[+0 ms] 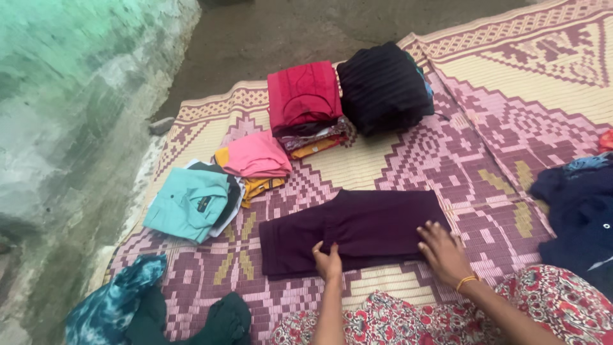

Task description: The person sits on a patterned mat and folds several garments one by one, including a blue floral top, a black top, a maroon top, and two pairs of jeans. Each item is smoothed, folded into a compact rectangle, and placed into a growing stack.

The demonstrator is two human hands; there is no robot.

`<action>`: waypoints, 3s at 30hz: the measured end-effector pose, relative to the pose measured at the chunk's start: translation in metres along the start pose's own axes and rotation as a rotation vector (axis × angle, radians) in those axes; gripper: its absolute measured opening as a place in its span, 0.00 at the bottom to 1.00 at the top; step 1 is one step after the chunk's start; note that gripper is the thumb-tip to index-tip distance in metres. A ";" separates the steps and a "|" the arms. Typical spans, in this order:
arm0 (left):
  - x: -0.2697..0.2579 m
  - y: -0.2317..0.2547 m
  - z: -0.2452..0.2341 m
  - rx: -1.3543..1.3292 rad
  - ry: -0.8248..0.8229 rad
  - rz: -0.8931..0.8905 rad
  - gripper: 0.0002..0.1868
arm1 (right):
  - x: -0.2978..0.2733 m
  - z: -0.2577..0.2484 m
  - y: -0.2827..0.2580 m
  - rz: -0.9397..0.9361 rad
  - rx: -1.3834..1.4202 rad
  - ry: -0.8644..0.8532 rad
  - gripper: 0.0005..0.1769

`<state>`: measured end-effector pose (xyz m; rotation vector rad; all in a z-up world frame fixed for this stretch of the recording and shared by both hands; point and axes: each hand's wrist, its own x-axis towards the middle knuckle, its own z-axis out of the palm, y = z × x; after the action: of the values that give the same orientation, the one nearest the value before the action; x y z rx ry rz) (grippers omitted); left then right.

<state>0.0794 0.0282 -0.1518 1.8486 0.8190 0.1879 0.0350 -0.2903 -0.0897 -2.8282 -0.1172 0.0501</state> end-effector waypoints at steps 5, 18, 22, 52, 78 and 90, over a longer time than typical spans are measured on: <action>-0.026 0.015 -0.032 0.126 -0.089 0.219 0.43 | -0.002 0.019 0.022 0.311 0.205 0.262 0.42; -0.134 0.093 -0.029 0.929 -0.489 0.447 0.35 | 0.041 0.011 0.115 0.468 0.572 0.351 0.28; -0.152 0.102 0.013 0.763 -0.654 0.406 0.44 | 0.050 -0.035 0.145 0.435 0.352 0.750 0.29; -0.051 0.043 -0.021 -0.113 -0.315 -0.103 0.40 | 0.021 0.011 -0.017 -0.033 -0.070 -0.030 0.37; -0.078 0.179 -0.057 0.102 -0.526 0.387 0.33 | 0.058 -0.086 -0.042 0.025 0.403 0.154 0.63; -0.038 0.310 -0.076 0.085 -0.722 0.842 0.29 | 0.124 -0.197 -0.051 -0.204 0.862 -0.109 0.31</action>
<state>0.1523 -0.0017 0.1596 2.0341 -0.4722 -0.0029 0.1644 -0.2909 0.1109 -1.9424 -0.3198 0.1652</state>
